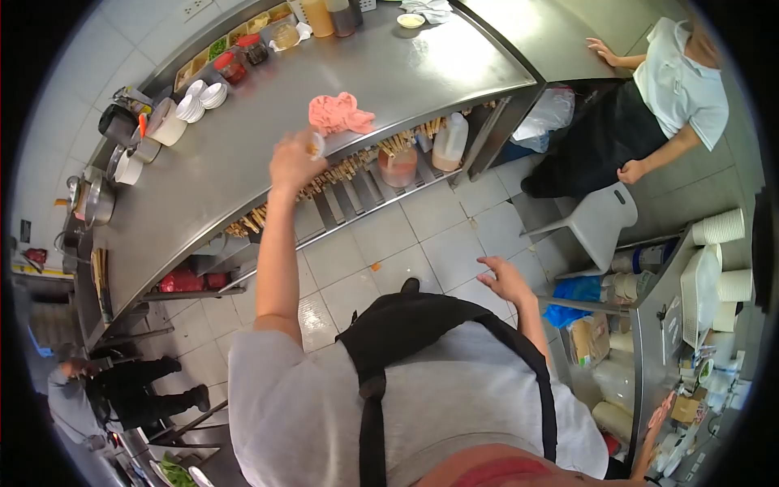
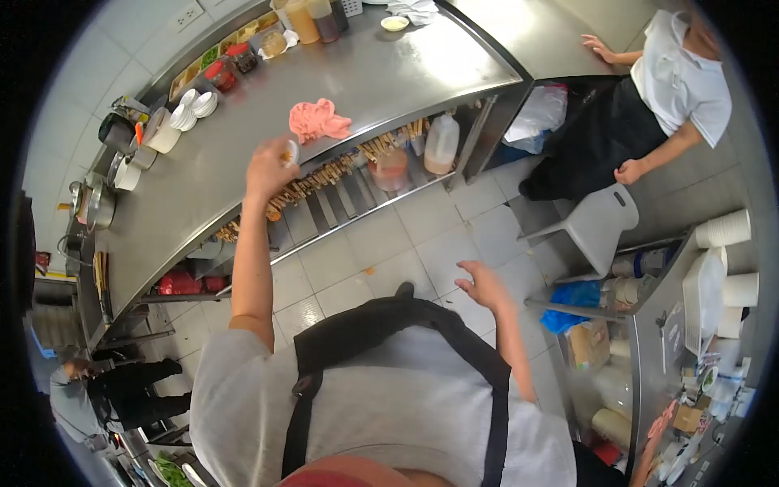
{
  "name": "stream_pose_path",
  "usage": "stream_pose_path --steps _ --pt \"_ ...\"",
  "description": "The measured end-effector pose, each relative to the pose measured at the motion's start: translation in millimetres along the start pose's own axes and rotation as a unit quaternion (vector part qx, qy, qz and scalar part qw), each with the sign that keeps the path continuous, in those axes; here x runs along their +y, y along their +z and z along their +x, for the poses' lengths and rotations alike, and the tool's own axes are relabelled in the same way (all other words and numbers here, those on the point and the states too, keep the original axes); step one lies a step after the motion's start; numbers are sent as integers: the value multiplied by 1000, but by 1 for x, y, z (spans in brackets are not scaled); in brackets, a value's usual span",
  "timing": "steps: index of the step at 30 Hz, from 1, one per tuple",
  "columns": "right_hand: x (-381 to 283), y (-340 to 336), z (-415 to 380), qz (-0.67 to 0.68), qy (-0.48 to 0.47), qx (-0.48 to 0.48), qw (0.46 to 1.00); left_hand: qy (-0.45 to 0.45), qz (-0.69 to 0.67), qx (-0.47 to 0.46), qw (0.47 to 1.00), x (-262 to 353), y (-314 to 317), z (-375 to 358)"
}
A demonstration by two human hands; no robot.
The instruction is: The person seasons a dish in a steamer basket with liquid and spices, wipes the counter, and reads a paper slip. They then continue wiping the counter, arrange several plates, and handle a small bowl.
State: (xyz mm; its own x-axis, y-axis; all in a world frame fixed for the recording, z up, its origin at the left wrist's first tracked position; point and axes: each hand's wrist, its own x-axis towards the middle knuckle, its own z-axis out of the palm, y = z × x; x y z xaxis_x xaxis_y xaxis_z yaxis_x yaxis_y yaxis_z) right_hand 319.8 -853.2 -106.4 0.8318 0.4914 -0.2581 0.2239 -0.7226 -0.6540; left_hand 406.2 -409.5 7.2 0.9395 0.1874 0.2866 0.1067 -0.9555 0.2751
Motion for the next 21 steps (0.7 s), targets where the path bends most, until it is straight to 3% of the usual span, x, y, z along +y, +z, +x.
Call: stream_pose_path --steps 4,8,10,14,17,19,21 --pt "-18 -35 56 23 -55 -11 998 -100 38 42 993 -76 22 38" --pt "-48 -88 117 75 -42 -2 996 -155 26 -6 988 -114 37 61" --pt "-52 -110 157 132 -105 55 984 -162 38 -27 986 -123 42 69" --pt "-72 -154 245 166 -155 31 973 -188 33 -17 981 -123 44 81" --pt "-91 -171 313 209 -159 20 965 -250 104 -83 959 -97 19 102" --pt "-113 -172 355 125 -272 70 952 -207 78 -41 974 -94 12 125" --pt "-152 -146 387 15 -376 -8 926 -116 65 22 991 -78 4 171"
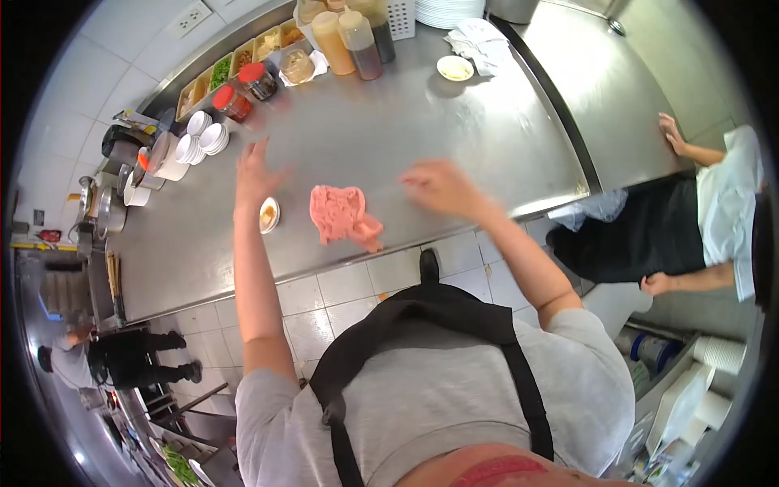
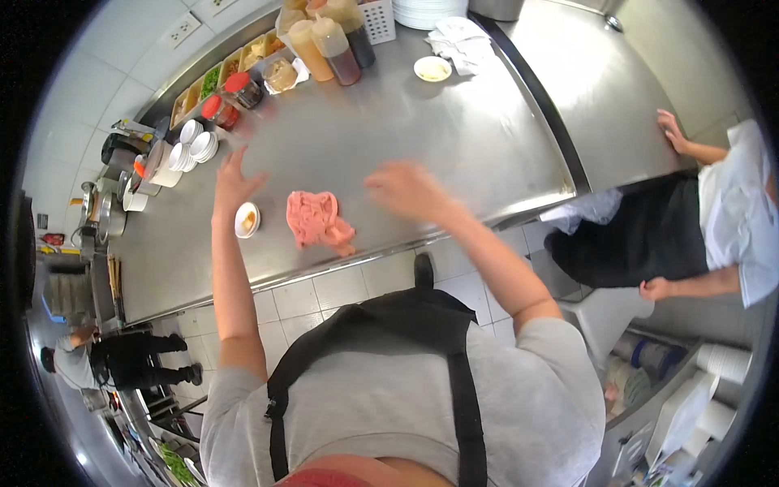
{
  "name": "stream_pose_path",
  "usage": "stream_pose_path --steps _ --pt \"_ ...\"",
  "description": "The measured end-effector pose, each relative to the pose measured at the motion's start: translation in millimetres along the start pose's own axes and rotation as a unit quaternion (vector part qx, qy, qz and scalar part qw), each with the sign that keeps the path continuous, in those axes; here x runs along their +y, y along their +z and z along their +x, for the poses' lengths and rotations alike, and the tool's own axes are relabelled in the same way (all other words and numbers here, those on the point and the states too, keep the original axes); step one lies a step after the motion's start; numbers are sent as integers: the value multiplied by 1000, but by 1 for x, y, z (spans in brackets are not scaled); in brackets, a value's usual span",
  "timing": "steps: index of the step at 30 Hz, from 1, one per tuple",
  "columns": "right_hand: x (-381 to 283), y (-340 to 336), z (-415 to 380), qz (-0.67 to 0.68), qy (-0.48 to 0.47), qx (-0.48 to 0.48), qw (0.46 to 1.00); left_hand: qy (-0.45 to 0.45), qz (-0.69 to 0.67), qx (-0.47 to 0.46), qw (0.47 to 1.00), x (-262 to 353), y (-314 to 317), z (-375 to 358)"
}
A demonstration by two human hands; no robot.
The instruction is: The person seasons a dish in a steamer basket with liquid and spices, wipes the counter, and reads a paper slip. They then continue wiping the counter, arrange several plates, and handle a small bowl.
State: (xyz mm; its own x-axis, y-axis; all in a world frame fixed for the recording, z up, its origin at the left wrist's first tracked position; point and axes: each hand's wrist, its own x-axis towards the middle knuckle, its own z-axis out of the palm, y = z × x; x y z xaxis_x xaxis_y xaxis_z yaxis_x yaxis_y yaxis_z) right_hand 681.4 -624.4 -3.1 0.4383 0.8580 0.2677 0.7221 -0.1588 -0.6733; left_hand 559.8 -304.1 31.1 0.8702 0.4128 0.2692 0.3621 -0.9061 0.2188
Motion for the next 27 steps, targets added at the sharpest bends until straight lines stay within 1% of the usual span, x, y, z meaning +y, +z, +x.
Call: stream_pose_path --steps 2,3,4,5,6,7,8,9,10,11,12,13,14,15,16,18,19,21,22,24,25,27 --pt "-29 37 37 35 -61 -83 994 91 -62 50 993 31 2 52" --pt "-47 42 50 38 -28 -173 984 83 -91 53 991 50 4 76" --pt "-54 59 64 59 -63 -166 982 75 -120 55 988 69 9 99" --pt "-53 75 72 80 -96 -159 979 77 -149 89 982 85 21 120" --pt "-45 86 74 80 -99 -162 978 79 -179 121 973 97 32 140" --pt "-36 97 74 31 -130 -169 977 77 -178 122 973 105 41 159" --pt "-28 100 75 -19 -160 -173 972 83 -164 164 969 112 51 178" --pt "-23 87 81 -20 -159 -174 972 90 -151 207 963 118 57 191" --pt "-19 65 90 6 -128 -246 961 91 -152 208 962 125 56 198" --pt "-9 46 99 32 -96 -316 943 52 -182 158 969 132 53 206" --pt "15 33 106 73 -109 -199 971 14 -211 109 971 138 52 212" --pt "41 19 118 114 -122 -80 983 13 -213 111 971 142 54 214" --pt "58 -1 141 62 -49 -71 994 -1 -210 104 972 146 54 213" --pt "77 -27 164 28 -71 47 996 -15 -206 98 973 149 53 212" --pt "87 -43 183 54 -35 182 981 -16 -205 101 973 150 55 211" --pt "109 -75 212 29 51 232 971 -20 -172 131 976 150 59 206" --pt "121 -79 225 31 47 231 971 -17 -150 146 978 153 56 198" --pt "138 -78 245 -64 51 296 952 -25 -169 138 976 151 51 183" --pt "140 -77 252 -59 51 294 953 -30 -190 126 973 149 48 176" --pt "142 -72 264 -30 83 230 969 -46 -190 123 973 145 40 159" --pt "140 -68 269 -26 85 227 970 -59 -196 123 971 143 35 155" --pt "139 -56 276 -21 125 256 958 -58 -187 102 975 137 26 152"
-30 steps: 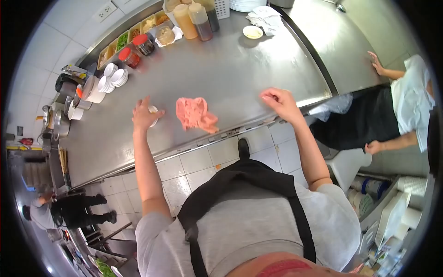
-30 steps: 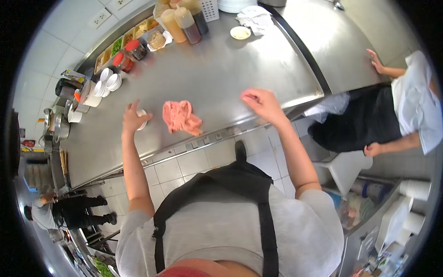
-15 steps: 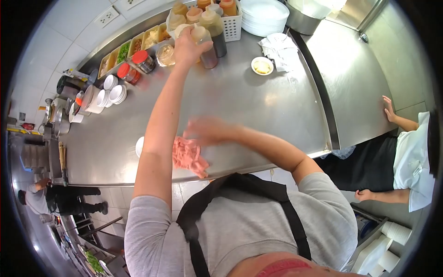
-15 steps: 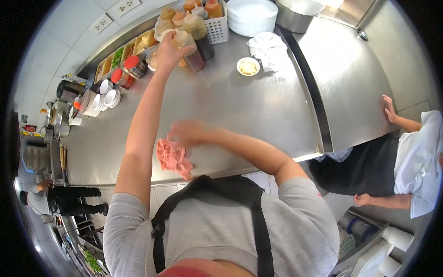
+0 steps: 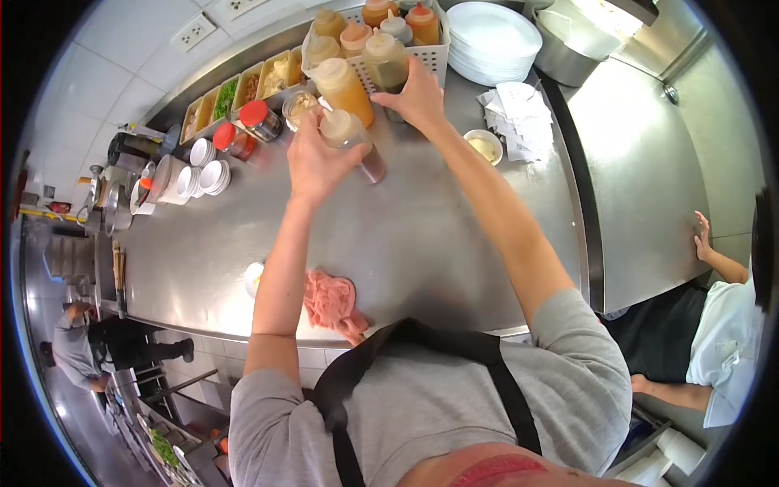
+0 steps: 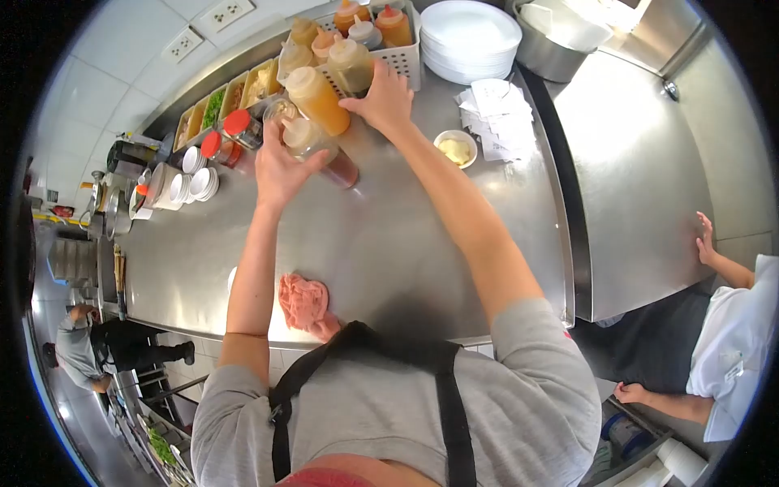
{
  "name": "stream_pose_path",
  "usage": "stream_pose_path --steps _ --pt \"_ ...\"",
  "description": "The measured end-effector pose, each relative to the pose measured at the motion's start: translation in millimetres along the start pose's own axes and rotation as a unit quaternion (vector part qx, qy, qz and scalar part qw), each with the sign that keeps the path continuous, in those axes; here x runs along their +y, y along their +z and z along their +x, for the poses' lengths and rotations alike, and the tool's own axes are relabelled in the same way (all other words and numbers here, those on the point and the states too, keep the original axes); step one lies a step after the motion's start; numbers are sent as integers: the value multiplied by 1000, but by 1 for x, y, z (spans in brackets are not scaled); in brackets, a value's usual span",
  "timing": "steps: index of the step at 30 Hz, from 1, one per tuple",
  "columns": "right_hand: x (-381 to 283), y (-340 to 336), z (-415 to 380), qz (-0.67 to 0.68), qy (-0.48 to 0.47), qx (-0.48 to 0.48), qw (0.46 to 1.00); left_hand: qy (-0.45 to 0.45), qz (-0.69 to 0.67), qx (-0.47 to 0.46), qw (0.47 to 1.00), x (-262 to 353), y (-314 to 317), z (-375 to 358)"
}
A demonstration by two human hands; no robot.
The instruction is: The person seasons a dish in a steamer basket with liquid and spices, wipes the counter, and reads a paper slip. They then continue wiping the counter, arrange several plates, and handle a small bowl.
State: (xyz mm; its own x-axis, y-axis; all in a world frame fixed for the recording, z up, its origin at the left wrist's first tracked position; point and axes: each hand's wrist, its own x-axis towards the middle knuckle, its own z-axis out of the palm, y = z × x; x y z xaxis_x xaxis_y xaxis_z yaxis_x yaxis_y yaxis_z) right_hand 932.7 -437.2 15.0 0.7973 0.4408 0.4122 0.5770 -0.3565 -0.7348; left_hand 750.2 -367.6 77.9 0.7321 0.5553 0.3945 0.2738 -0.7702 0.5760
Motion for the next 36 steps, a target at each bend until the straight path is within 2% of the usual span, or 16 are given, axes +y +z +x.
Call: stream_pose_path --steps 2,4,8,11,13,15,18,20,24,26,27,29,31,32,34,36 --pt "3 8 2 16 0 5 1000 -2 7 -17 1000 1 -6 1" --pt "1 8 1 31 -4 12 999 48 -3 -12 999 2 -6 8" --pt "11 -5 -5 -40 21 29 999 114 55 14 992 4 13 32" --pt "19 -25 -8 -57 8 74 996 95 99 -14 990 16 37 52" --pt "23 -39 -8 -38 25 60 997 112 106 -12 988 21 51 66" --pt "29 -48 -7 -49 8 57 997 66 155 -37 985 32 60 77" --pt "33 -59 -5 -9 -43 18 999 71 170 -26 982 33 72 93" --pt "25 -65 -17 -25 -68 114 991 92 162 -3 982 22 80 103" --pt "-12 -87 -48 0 -142 167 976 135 110 8 985 15 64 98" --pt "-24 -91 -68 10 -185 14 983 160 99 18 982 10 39 84" --pt "-30 -92 -77 14 -184 4 983 187 88 30 978 5 23 76" --pt "-46 -87 -103 40 -212 -222 951 135 71 -33 988 -21 -16 56" --pt "-62 -81 -128 44 -214 -276 936 144 53 -193 969 -55 -56 30" --pt "-66 -78 -138 28 -241 -294 924 113 52 -200 972 -73 -75 7" --pt "-75 -66 -156 28 -272 -324 906 92 100 -302 944 -103 -111 -30" --pt "-87 -50 -185 41 -307 -338 889 46 144 -317 936 -122 -139 -76"
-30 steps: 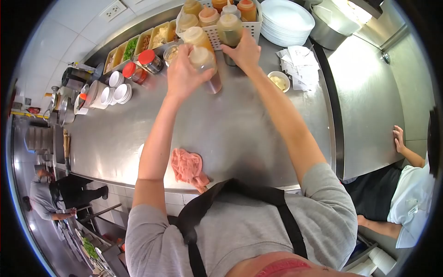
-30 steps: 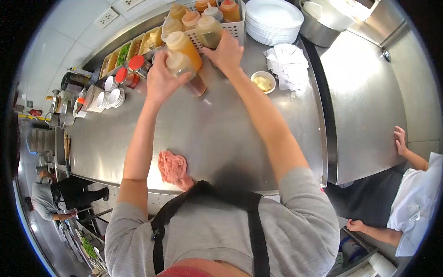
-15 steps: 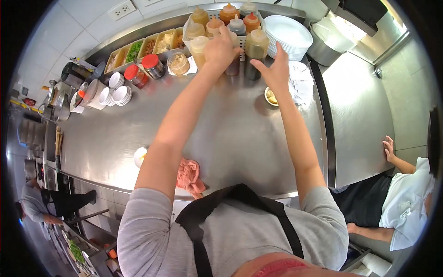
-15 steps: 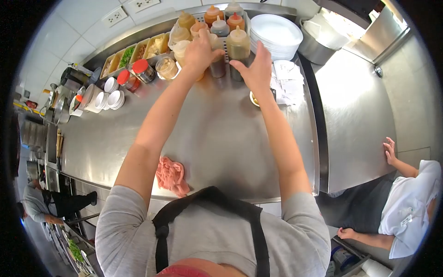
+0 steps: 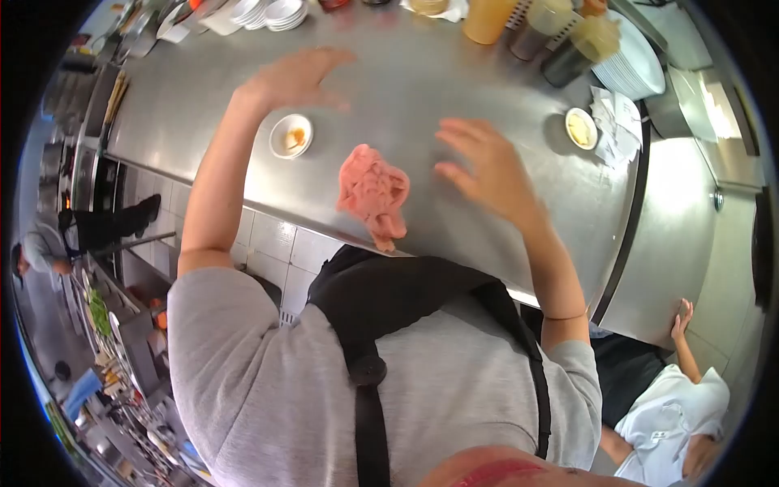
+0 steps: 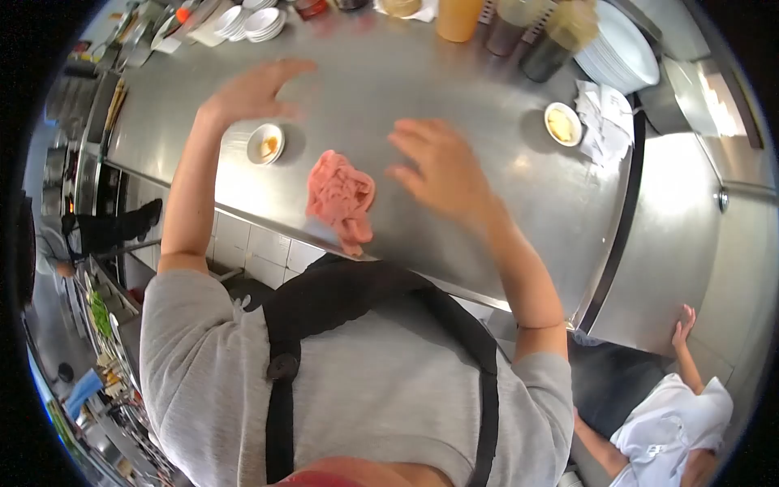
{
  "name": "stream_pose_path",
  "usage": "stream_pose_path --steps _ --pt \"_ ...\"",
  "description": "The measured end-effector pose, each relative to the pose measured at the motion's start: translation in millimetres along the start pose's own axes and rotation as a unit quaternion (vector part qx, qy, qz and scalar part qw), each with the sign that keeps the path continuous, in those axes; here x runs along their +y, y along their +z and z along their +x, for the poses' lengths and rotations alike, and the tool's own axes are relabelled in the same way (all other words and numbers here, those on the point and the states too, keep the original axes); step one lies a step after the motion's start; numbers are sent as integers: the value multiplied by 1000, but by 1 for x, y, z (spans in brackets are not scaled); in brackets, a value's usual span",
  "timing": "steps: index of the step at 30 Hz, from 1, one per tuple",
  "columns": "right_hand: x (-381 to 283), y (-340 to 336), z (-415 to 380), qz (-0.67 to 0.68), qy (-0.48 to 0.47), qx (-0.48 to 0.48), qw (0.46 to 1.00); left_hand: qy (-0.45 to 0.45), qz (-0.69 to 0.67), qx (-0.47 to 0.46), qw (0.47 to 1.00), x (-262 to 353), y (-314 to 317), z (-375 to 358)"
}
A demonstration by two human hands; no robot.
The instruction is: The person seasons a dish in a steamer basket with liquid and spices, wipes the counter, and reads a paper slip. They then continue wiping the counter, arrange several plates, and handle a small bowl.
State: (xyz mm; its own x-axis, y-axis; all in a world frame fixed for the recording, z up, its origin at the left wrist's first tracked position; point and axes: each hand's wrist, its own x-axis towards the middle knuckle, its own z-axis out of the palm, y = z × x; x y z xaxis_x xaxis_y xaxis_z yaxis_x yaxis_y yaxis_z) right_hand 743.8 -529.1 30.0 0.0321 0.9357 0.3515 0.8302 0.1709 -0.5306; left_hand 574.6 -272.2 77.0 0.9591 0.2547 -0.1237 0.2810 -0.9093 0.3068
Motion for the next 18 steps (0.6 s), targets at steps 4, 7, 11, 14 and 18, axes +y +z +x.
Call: stream_pose_path --steps 4,7,11,14,18 --pt "-48 51 6 -70 -233 2 970 -75 -36 -59 995 -9 26 -69" --pt "-60 94 7 -45 -146 -41 987 -63 -16 -39 997 -18 52 -91" --pt "-23 91 37 -103 -87 -27 991 -6 -15 -5 1000 -36 68 -92" --pt "55 78 41 51 167 113 978 53 -22 23 998 -54 76 -86" --pt "118 32 40 -251 249 156 922 121 -47 47 990 -68 79 -78"
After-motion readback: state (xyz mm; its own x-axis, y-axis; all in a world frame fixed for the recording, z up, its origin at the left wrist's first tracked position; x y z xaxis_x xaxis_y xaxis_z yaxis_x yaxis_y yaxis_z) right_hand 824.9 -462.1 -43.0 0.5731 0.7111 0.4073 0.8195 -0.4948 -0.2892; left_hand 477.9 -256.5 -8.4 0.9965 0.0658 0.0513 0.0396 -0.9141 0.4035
